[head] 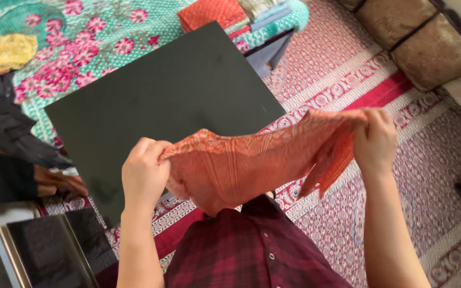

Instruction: The person folds a patterned garment by spreading it flat on a table, folding the sleeves inward, and then folding the body of the garment into a rectangle.

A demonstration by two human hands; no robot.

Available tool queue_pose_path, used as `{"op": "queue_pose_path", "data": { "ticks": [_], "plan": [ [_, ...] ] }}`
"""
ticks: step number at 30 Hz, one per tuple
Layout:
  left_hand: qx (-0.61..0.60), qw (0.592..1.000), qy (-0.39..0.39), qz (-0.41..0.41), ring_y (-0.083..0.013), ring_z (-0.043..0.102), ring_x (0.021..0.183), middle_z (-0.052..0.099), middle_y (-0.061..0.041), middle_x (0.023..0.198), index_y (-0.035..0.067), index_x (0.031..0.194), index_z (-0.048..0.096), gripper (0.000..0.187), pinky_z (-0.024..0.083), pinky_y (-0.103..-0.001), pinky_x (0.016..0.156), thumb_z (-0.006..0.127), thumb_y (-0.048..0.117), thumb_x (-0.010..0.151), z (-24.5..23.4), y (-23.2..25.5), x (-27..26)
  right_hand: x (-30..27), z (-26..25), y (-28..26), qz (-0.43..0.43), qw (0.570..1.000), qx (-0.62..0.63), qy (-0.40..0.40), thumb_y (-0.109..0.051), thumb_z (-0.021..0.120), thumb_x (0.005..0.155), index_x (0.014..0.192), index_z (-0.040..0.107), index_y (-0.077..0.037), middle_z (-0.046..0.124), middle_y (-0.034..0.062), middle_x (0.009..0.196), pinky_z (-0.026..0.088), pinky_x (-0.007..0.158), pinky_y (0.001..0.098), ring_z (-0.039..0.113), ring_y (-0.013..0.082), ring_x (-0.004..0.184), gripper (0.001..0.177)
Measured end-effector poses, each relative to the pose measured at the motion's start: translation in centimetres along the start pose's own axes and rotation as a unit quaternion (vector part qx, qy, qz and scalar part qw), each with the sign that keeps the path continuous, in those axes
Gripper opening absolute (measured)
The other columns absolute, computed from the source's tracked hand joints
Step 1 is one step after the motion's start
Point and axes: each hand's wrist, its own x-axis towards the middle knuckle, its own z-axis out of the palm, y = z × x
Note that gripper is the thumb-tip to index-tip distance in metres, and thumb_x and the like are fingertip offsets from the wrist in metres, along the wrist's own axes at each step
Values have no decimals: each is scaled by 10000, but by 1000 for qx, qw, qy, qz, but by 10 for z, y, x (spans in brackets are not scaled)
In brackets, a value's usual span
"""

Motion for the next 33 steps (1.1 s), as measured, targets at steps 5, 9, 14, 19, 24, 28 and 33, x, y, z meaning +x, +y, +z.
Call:
{"op": "queue_pose_path", "data": {
  "ticks": [5, 9, 14, 19, 24, 28, 33],
  "plan": [
    [-37, 973, 228, -20, -247, 618, 922, 564, -112, 1067, 45, 1163, 733, 430, 516, -346, 743, 622, -166, 806, 6, 23, 10, 74, 48, 25, -113, 992, 11, 47, -24, 564, 1023, 1215, 680, -2, 682, 210, 1077, 524, 931, 491, 649, 425, 1040, 225],
    [-25, 968, 241, -69, -233, 617, 907, 578, -99, 1041, 31, 1170, 738, 453, 518, -345, 775, 661, -163, 768, 13, 51, 15, 115, 54, 49, -55, 988, 97, -106, -46, 565, 1027, 1214, 685, -41, 697, 222, 1082, 532, 875, 495, 675, 423, 1018, 223],
    [-37, 994, 91, -52, -325, 667, 956, 679, -140, 1033, 32, 1095, 746, 357, 537, -396, 848, 635, -68, 771, 34, 61, 21, 173, 68, 87, -213, 969, 96, -81, 0, 533, 980, 1270, 663, -56, 700, 238, 1157, 519, 962, 515, 657, 447, 1104, 323],
    [13, 986, -119, -114, -349, 659, 901, 720, -133, 1001, 55, 1072, 766, 302, 527, -430, 815, 622, 44, 808, 46, 50, 11, 222, 88, 124, -178, 926, 42, -330, 30, 563, 932, 1211, 726, -53, 721, 221, 1092, 529, 903, 492, 680, 415, 1067, 334],
    [-91, 987, -26, -127, -234, 632, 776, 649, -109, 885, -17, 1022, 737, 188, 508, -355, 706, 665, 74, 875, 55, 60, 1, 270, 135, 147, -47, 856, 367, -362, -57, 532, 1011, 1262, 654, -11, 700, 105, 1112, 535, 897, 357, 659, 219, 1034, 283],
    [-260, 943, 24, -206, -91, 463, 728, 527, -4, 787, -21, 941, 714, 198, 402, -289, 650, 792, 160, 917, 80, 71, 8, 295, 131, 151, 161, 742, 502, -415, -169, 542, 1096, 1238, 668, -51, 700, 47, 1108, 540, 846, 285, 665, 131, 971, 223],
    [-423, 882, 8, -208, -44, 563, 742, 665, 43, 791, 1, 944, 708, 309, 466, -249, 667, 819, 277, 860, 72, 88, 29, 342, 111, 143, 16, 837, 373, -401, -149, 589, 1073, 1189, 695, -9, 705, 55, 1074, 520, 822, 297, 651, 142, 964, 211]
  ]
}}
